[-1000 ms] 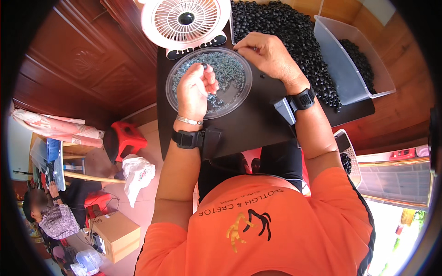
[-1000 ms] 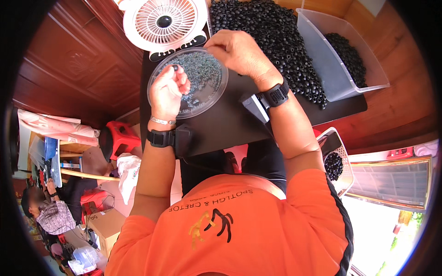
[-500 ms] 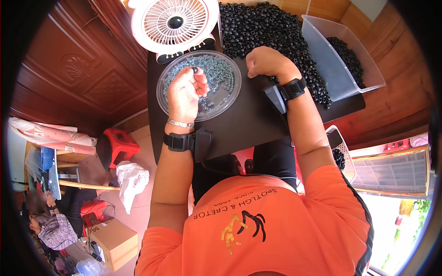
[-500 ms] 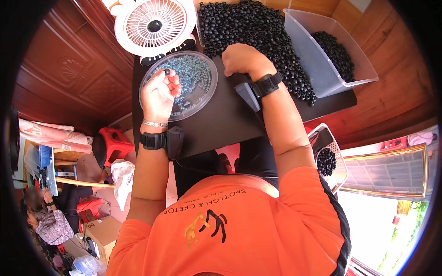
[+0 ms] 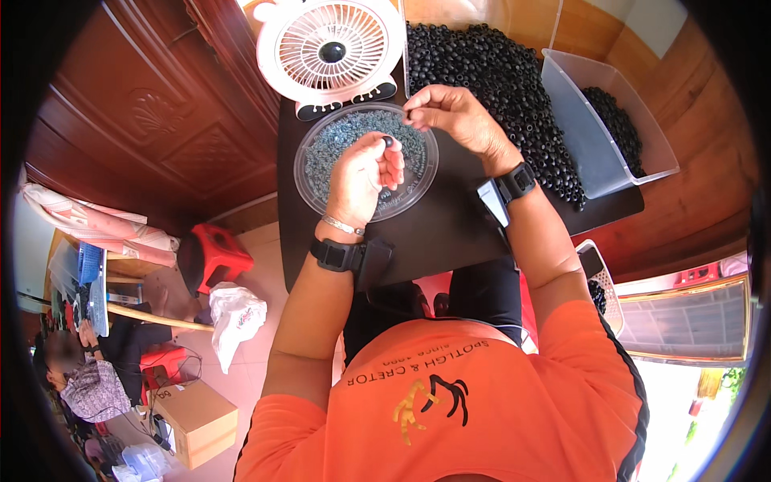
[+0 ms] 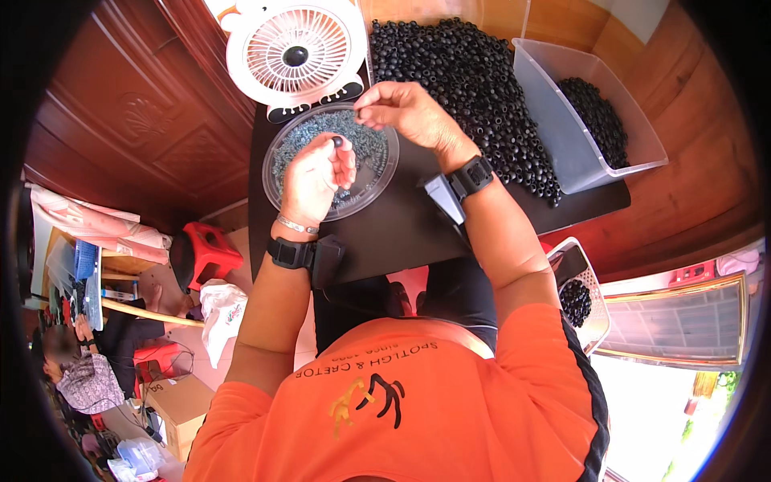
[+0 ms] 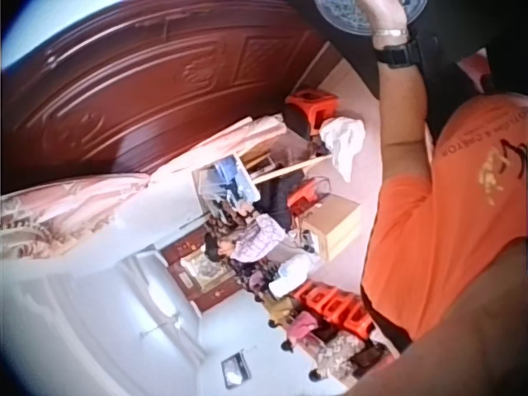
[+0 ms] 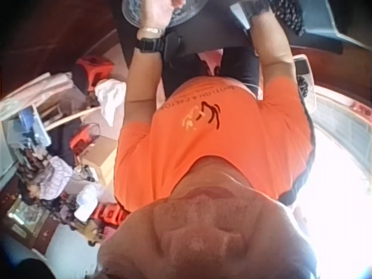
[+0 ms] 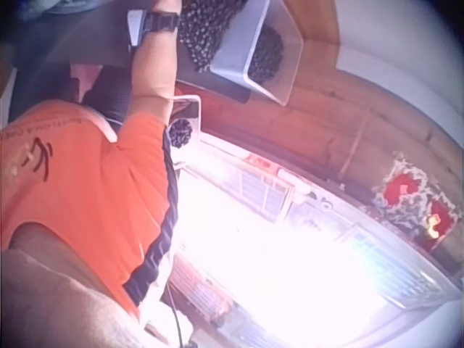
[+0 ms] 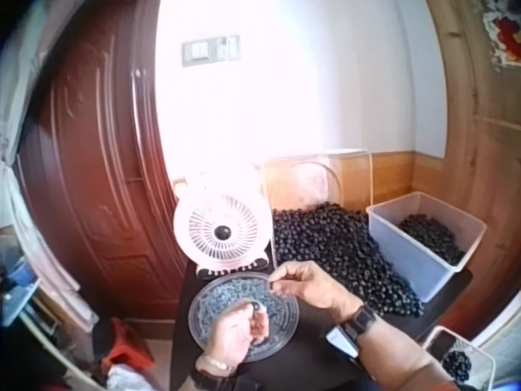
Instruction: Sorting small blue plastic components and inserting them into black circular rings.
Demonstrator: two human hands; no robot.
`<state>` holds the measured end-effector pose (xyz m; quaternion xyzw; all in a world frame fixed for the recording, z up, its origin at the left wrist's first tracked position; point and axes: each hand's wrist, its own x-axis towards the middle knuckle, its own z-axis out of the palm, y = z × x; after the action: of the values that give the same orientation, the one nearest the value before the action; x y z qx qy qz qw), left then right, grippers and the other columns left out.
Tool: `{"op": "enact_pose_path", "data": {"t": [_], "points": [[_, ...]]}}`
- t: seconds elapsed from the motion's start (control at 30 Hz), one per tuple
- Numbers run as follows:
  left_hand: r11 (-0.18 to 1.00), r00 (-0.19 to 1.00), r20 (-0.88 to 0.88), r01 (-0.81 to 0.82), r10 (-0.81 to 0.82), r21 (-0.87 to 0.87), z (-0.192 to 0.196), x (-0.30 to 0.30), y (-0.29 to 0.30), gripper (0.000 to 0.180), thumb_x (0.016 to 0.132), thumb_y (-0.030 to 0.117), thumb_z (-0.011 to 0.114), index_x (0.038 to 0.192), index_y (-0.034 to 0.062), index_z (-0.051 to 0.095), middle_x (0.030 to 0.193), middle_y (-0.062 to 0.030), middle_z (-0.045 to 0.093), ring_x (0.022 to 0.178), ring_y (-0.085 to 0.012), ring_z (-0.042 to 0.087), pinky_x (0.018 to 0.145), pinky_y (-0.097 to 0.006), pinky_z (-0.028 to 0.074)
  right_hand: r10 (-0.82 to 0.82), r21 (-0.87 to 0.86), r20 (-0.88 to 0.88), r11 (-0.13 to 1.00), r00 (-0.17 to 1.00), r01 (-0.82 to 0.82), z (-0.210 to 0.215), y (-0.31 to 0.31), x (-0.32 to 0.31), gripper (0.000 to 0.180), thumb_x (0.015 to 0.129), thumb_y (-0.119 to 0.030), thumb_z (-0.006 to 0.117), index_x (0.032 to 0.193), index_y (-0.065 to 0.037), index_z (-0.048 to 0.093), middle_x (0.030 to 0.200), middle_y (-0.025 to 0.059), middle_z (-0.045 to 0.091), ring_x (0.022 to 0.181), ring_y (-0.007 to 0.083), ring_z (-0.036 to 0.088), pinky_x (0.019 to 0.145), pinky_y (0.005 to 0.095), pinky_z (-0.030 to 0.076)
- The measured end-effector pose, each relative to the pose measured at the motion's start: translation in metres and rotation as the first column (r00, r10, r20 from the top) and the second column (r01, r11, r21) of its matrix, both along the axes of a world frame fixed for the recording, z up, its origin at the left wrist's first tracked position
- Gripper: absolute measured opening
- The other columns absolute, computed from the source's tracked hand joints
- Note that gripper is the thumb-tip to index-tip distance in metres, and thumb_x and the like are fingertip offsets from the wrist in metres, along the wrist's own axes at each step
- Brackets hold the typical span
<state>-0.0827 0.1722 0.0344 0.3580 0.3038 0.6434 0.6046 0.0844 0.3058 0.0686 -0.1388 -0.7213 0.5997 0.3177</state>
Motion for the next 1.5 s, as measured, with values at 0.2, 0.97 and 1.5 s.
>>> {"op": "enact_pose_path", "data": {"t": [0.2, 0.97, 1.5], "points": [[0.996, 0.997, 0.001, 0.074, -0.074, 0.051, -0.009, -0.004, 0.005, 0.027, 0.094, 0.027, 0.048, 0.101, 0.0021, 0.056, 0.087, -0.0084, 0.061, 0.07, -0.0188, 0.06, 0.058, -0.027, 0.046, 0.105, -0.036, -0.096, 0.993, 0.99, -0.109, -0.005, -0.016, -0.014, 0.017, 0.088, -0.013, 0.066, 0.101, -0.002, 0.068, 0.095, 0.0025, 0.067, 0.086, 0.0101, 0.058, 0.082, 0.0258, 0.048], [0.998, 1.0, 0.02, -0.017, 0.016, 0.055, -0.011, -0.002, 0.005, 0.025, 0.097, 0.022, 0.043, 0.103, 0.0012, 0.055, 0.083, -0.0093, 0.061, 0.07, -0.0197, 0.06, 0.061, -0.028, 0.046, 0.119, -0.121, -0.084, 0.984, 0.989, -0.129, -0.011, -0.026, -0.023, 0.017, 0.086, -0.007, 0.069, 0.102, 0.0, 0.067, 0.086, 0.0041, 0.068, 0.083, 0.0105, 0.062, 0.08, 0.0255, 0.05], [0.992, 0.985, 0.115, -0.126, 0.125, -0.001, -0.008, 0.005, 0.005, 0.022, 0.097, 0.02, 0.043, 0.101, 0.002, 0.055, 0.086, -0.0094, 0.063, 0.075, -0.0172, 0.06, 0.068, -0.029, 0.047, -0.263, 0.671, -0.14, 0.684, 0.955, 0.287, -0.011, -0.043, -0.032, 0.025, 0.072, -0.001, 0.074, 0.094, -0.004, 0.063, 0.095, 0.0078, 0.065, 0.088, 0.0237, 0.062, 0.08, 0.0329, 0.051]]}}
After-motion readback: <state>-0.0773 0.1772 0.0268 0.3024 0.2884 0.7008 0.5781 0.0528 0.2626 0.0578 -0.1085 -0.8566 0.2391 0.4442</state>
